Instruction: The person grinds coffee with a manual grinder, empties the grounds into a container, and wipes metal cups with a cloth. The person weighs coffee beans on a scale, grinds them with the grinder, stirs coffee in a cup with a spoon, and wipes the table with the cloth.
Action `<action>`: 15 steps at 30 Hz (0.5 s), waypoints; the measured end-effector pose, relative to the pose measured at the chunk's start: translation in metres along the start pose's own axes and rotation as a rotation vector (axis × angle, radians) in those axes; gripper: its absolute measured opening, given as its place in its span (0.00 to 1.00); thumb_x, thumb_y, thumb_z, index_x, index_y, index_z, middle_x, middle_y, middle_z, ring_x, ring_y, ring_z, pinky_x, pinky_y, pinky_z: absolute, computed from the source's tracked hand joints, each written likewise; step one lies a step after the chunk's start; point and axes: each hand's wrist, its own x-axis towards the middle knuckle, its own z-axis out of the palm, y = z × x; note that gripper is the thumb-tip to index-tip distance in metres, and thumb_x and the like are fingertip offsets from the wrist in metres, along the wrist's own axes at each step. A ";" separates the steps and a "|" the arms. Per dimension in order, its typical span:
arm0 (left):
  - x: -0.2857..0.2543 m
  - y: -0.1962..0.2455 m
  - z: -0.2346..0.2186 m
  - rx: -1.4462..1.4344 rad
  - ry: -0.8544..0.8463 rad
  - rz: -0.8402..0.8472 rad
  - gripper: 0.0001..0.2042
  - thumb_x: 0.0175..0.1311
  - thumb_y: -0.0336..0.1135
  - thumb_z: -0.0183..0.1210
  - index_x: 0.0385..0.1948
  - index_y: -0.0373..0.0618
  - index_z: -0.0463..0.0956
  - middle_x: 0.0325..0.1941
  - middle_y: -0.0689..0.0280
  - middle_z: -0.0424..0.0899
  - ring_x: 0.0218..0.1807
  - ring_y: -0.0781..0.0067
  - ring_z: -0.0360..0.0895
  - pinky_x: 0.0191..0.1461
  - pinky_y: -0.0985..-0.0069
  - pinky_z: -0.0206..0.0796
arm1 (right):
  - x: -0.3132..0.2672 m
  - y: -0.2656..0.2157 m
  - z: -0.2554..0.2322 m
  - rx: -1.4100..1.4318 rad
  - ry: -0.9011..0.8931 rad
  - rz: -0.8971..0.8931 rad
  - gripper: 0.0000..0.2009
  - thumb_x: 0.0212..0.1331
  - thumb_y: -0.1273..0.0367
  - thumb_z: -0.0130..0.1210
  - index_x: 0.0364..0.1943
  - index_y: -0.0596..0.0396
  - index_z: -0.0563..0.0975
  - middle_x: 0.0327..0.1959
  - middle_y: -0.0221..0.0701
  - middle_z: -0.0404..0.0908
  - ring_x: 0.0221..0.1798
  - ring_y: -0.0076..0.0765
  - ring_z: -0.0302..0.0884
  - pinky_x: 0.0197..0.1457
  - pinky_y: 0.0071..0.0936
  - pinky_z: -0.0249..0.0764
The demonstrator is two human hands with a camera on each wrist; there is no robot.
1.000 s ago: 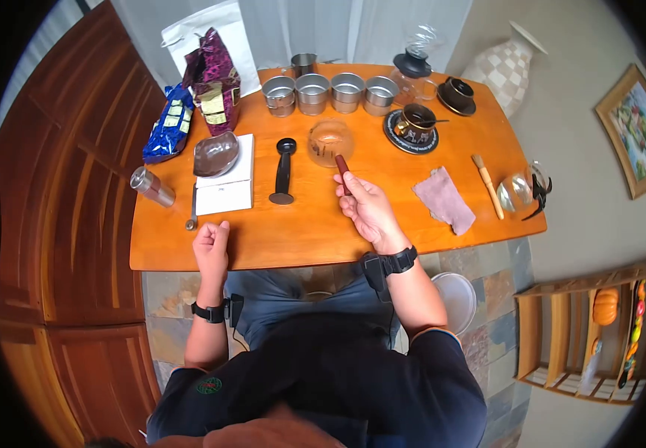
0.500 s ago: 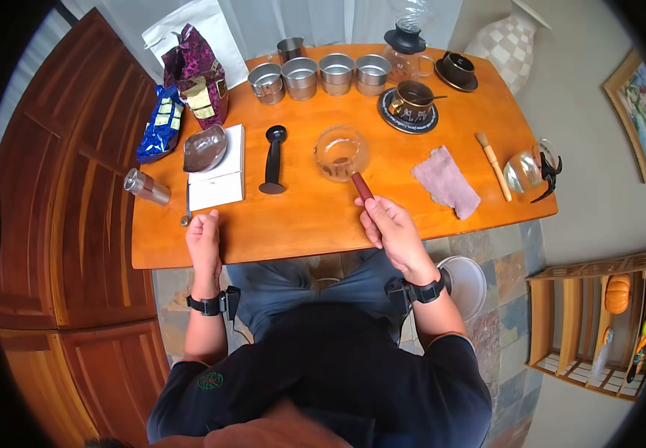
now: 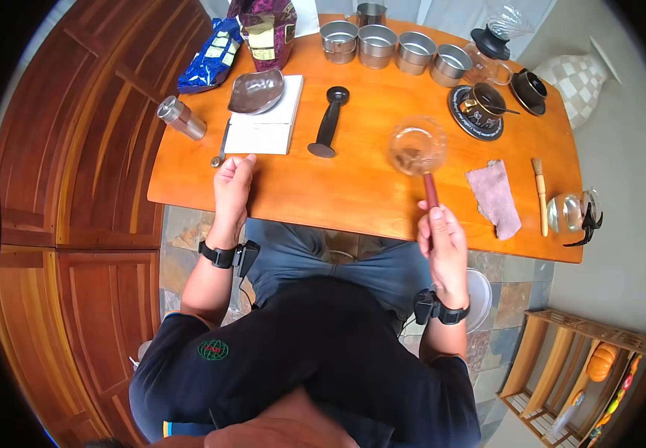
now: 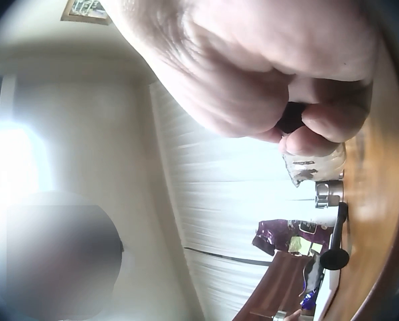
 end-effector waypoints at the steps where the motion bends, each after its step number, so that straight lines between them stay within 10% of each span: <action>1: 0.000 0.000 0.000 -0.018 0.002 -0.013 0.14 0.71 0.32 0.60 0.22 0.51 0.70 0.21 0.83 0.66 0.24 0.93 0.55 0.27 0.86 0.47 | 0.000 0.002 0.002 -0.018 -0.044 0.021 0.18 0.78 0.58 0.46 0.53 0.60 0.75 0.24 0.20 0.66 0.21 0.14 0.59 0.22 0.15 0.54; 15: -0.003 0.000 0.001 -0.012 0.030 0.015 0.15 0.71 0.30 0.61 0.21 0.51 0.69 0.22 0.84 0.64 0.25 0.93 0.53 0.28 0.87 0.45 | -0.010 -0.002 0.000 -0.100 -0.086 0.015 0.18 0.78 0.58 0.45 0.56 0.59 0.74 0.25 0.20 0.67 0.23 0.14 0.63 0.26 0.14 0.58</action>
